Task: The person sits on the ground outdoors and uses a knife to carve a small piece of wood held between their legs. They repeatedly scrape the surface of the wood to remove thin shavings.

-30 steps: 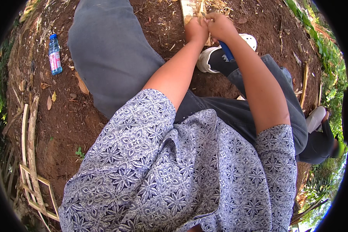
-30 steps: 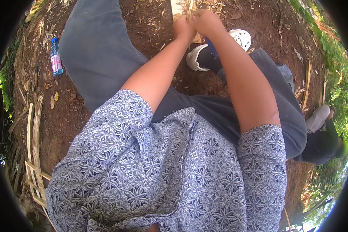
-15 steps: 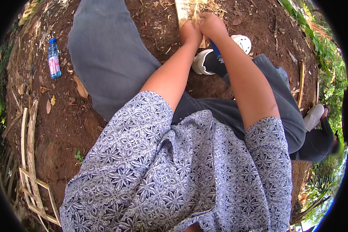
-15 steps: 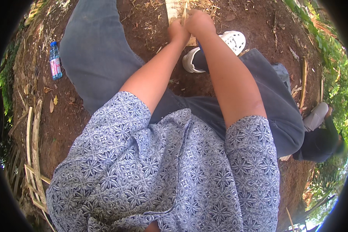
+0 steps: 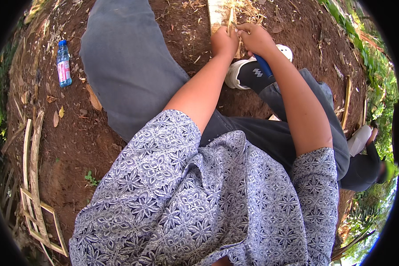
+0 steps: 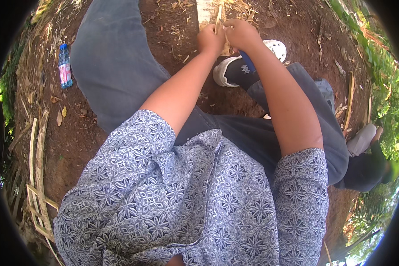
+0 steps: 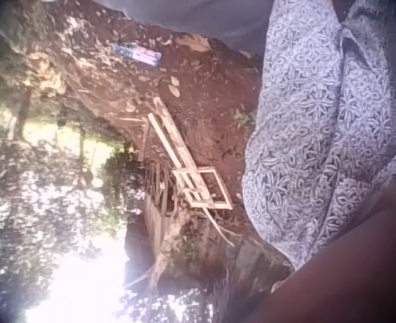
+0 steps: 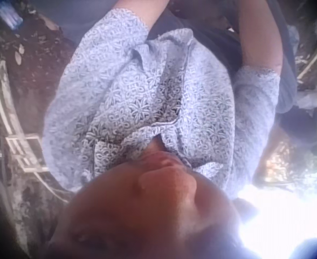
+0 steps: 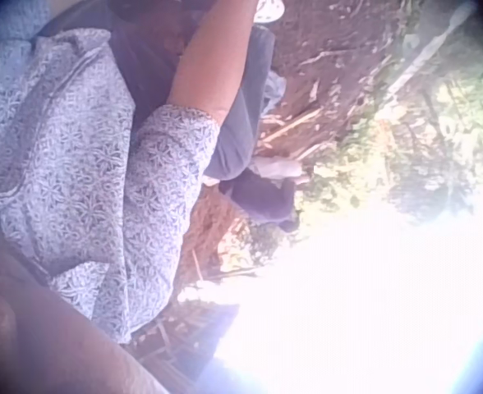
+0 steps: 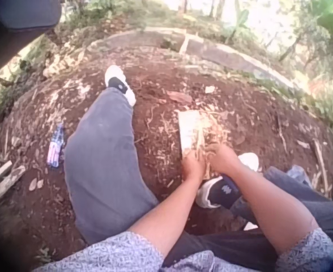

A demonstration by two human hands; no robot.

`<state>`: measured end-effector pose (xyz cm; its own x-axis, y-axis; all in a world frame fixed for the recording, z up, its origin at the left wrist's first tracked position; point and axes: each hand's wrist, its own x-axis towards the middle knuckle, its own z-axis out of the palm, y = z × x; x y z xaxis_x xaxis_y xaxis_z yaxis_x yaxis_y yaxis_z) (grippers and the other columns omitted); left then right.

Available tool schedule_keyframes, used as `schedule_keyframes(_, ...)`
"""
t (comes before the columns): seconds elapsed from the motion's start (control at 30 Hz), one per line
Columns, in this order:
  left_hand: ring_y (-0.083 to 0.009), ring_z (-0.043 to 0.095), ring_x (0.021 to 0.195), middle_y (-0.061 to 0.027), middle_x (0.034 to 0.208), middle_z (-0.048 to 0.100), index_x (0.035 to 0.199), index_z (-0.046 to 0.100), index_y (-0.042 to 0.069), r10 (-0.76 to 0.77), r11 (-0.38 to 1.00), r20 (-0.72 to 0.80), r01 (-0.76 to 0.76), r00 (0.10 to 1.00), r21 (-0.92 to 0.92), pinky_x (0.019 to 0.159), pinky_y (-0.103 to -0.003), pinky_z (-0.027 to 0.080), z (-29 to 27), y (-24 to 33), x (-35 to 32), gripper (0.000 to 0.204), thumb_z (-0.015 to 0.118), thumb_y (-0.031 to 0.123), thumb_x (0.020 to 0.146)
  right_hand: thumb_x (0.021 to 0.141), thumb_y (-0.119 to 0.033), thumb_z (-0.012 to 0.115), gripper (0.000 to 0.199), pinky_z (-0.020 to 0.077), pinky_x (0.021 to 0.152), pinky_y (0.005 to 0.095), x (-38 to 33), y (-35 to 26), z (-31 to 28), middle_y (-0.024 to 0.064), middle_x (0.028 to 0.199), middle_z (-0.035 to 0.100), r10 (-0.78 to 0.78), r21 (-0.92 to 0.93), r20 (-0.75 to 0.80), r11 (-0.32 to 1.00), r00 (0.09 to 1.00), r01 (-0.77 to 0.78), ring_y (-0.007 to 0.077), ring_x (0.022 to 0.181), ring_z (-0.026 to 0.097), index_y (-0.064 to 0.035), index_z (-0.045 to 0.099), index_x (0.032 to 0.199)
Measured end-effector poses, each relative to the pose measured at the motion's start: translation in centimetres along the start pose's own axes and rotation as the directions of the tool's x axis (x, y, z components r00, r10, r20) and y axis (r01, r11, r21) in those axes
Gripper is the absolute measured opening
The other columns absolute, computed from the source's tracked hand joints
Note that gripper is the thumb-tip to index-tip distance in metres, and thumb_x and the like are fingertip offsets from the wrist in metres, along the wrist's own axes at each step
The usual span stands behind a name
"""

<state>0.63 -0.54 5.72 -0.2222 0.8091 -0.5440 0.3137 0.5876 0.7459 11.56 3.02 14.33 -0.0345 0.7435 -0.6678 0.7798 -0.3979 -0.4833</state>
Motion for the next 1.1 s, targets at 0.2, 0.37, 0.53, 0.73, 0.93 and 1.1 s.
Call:
schedule_keyframes(0.2, -0.0332, 0.071, 0.074, -0.0171, 0.079, 0.073, 0.088, 0.072, 0.005, 0.01, 1.0, -0.033, -0.01, 0.999, 0.011, 0.068, -0.044, 0.054, -0.2, 0.5, -0.1, 0.03, 0.069, 0.035, 0.09, 0.095, -0.028, 0.059, 0.038, 0.0585, 0.066, 0.0364, 0.1, -0.8, 0.2, 0.0144, 0.074, 0.073, 0.055, -0.01, -0.007, 0.998, 0.998, -0.055, 0.0213, 0.053, 0.069, -0.0085, 0.069, 0.127)
schedule_keyframes(0.37, -0.0352, 0.071, 0.076, -0.0192, 0.08, 0.072, 0.088, 0.072, 0.004, 0.016, 0.998, -0.037, -0.013, 0.999, 0.063, 0.069, -0.045, 0.053, -0.3, 0.9, -0.4, 0.032, 0.069, 0.036, 0.09, 0.093, -0.026, 0.056, 0.041, 0.0586, 0.067, 0.0369, 2.1, -0.2, 1.7, 0.0172, 0.077, 0.073, -0.001, -0.043, -0.16, 0.999, 0.987, -0.006, 0.0256, 0.056, 0.069, -0.0064, 0.068, 0.127)
schedule_keyframes(0.53, -0.0368, 0.072, 0.078, -0.0206, 0.081, 0.072, 0.089, 0.072, 0.004, 0.031, 0.995, -0.031, -0.027, 0.999, 0.095, 0.07, -0.047, 0.053, -0.1, 0.9, 0.0, 0.032, 0.067, 0.035, 0.091, 0.094, -0.023, 0.055, 0.04, 0.0575, 0.061, 0.0352, 4.2, 0.6, 0.9, 0.0137, 0.072, 0.072, 0.051, 0.095, -0.151, 0.995, 0.987, -0.037, 0.0195, 0.054, 0.068, -0.0055, 0.067, 0.128)
schedule_keyframes(0.73, -0.0379, 0.071, 0.079, -0.0207, 0.08, 0.072, 0.088, 0.071, 0.003, 0.018, 0.997, -0.04, -0.015, 0.999, 0.071, 0.07, -0.048, 0.053, -0.1, 0.0, 0.0, 0.032, 0.064, 0.034, 0.091, 0.097, -0.024, 0.057, 0.04, 0.0542, 0.052, 0.0328, -0.5, -0.1, 0.3, 0.0076, 0.066, 0.067, 0.035, 0.131, 0.003, 0.991, 0.999, -0.035, 0.015, 0.049, 0.065, -0.0074, 0.065, 0.132)
schedule_keyframes(0.93, -0.0382, 0.07, 0.076, -0.0218, 0.078, 0.07, 0.083, 0.069, 0.001, 0.031, 0.998, -0.021, -0.03, 0.999, 0.057, 0.069, -0.047, 0.052, -0.1, 0.3, 0.3, 0.035, 0.062, 0.033, 0.092, 0.097, -0.025, 0.058, 0.039, 0.056, 0.056, 0.034, -0.8, -0.6, 0.3, 0.013, 0.071, 0.071, 0.051, 0.122, 0.001, 0.991, 0.999, -0.051, 0.019, 0.051, 0.067, -0.0072, 0.066, 0.13)
schedule_keyframes(1.1, -0.0358, 0.07, 0.074, -0.0216, 0.078, 0.07, 0.082, 0.068, -0.001, 0.028, 0.999, -0.032, -0.027, 0.999, 0.026, 0.069, -0.046, 0.052, 0.0, 0.7, 0.2, 0.035, 0.062, 0.032, 0.091, 0.097, -0.024, 0.058, 0.037, 0.0572, 0.062, 0.0352, 0.5, -0.6, 0.6, 0.0141, 0.074, 0.072, 0.05, 0.074, -0.042, 0.996, 0.998, -0.046, 0.0197, 0.051, 0.067, -0.0063, 0.068, 0.128)
